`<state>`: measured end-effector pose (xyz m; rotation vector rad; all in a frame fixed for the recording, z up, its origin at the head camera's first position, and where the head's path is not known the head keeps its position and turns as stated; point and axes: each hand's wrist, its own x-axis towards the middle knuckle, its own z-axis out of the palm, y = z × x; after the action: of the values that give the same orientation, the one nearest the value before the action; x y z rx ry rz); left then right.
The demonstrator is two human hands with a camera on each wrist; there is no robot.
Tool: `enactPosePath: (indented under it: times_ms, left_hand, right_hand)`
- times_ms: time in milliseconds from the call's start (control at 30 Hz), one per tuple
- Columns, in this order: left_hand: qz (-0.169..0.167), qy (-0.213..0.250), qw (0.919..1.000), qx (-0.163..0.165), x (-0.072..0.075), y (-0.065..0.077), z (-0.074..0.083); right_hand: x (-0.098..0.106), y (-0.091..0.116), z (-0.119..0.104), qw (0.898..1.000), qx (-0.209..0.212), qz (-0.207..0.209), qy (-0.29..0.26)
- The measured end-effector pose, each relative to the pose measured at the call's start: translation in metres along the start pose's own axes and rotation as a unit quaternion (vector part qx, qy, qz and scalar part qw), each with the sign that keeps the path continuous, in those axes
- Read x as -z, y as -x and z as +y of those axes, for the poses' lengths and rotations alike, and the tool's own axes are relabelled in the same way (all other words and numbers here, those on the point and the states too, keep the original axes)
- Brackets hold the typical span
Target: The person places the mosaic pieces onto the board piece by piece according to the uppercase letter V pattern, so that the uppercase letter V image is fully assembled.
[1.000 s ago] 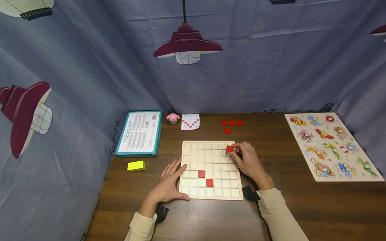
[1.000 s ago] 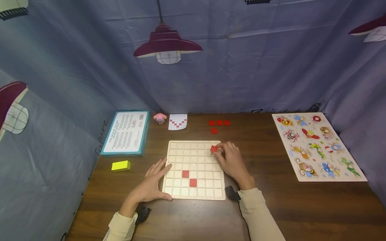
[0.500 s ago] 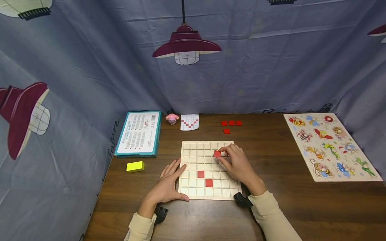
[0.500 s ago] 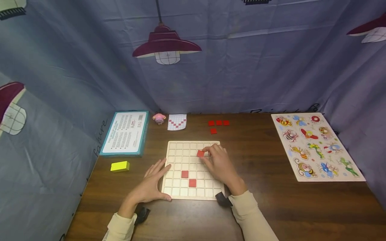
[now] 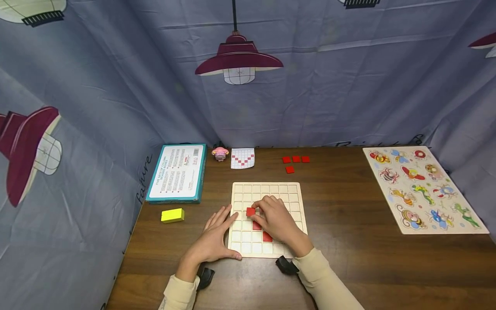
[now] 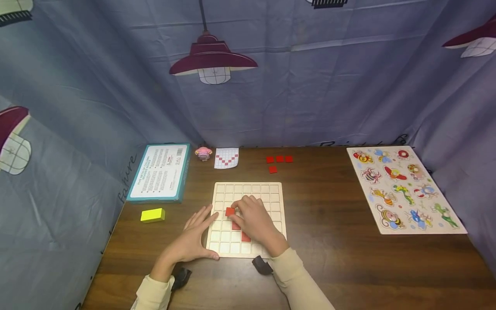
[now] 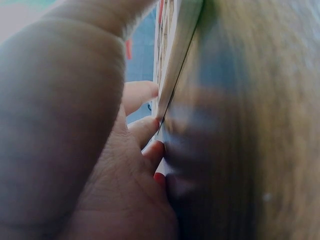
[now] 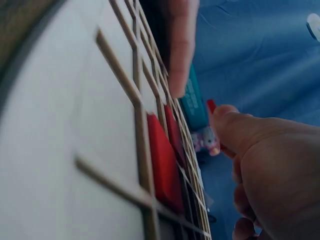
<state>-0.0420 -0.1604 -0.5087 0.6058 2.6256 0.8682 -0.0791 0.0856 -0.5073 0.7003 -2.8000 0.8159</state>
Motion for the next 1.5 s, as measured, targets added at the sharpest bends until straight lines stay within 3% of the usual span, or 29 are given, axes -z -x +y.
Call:
enactPosePath:
  times_ms: [333,800,1500]
  left_hand:
    - [-0.004,0.006,0.9999,0.007,-0.001,0.000,0.000]
    - [-0.006,0.013,0.9998,0.010,0.001,0.000,0.000]
    - [-0.005,0.012,0.9999,0.006,0.000,-0.002,-0.001]
  right_hand:
    - [-0.013,-0.006,-0.008,0.998,-0.011,-0.037,0.043]
    - [-0.015,-0.009,-0.012,0.998,0.007,-0.012,0.055]
    - [-0.015,-0.008,-0.013,0.998,-0.016,-0.014,0.062]
